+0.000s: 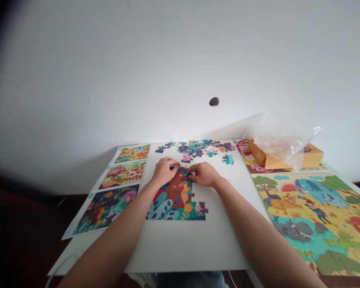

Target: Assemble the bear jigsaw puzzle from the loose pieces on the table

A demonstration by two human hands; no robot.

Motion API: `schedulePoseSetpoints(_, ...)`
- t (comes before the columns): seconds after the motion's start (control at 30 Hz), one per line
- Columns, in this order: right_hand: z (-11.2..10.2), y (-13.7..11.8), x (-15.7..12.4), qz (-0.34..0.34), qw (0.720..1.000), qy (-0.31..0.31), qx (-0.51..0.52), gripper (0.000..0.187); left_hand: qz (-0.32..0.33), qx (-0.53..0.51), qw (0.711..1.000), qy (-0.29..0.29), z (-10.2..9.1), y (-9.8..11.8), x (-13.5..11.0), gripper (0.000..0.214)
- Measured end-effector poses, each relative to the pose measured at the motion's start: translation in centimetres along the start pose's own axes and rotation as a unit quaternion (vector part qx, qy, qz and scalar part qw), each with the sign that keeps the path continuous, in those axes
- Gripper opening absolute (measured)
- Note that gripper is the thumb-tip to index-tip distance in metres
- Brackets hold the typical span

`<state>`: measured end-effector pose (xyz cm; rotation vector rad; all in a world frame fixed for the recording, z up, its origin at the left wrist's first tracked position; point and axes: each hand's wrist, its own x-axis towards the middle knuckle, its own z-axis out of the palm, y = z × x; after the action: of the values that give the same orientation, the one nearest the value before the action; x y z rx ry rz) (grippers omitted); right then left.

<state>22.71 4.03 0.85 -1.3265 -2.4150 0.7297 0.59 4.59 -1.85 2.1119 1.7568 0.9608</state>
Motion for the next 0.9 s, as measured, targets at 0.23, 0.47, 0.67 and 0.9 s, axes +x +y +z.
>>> schedulePoseSetpoints(0.23,0.3,0.2,0.0,-0.013,0.999,0.036,-0.011,0.017,0.017,0.049,0.997,-0.058,0.2,1.1,-0.4,0.017)
schedulePoseSetpoints(0.47,0.4,0.1,0.0,0.002,0.998,0.062,-0.028,0.014,0.032,0.072,0.995,-0.064,0.4,1.9,-0.8,0.017)
schedulePoseSetpoints(0.67,0.4,0.1,0.1,0.016,0.998,0.049,-0.046,0.027,0.042,0.079,0.994,-0.07,0.3,2.1,-1.0,0.014)
schedulePoseSetpoints(0.9,0.4,0.1,0.2,0.019,0.997,0.044,-0.059,0.034,0.04,0.08,0.993,-0.075,0.3,2.2,-1.0,0.014)
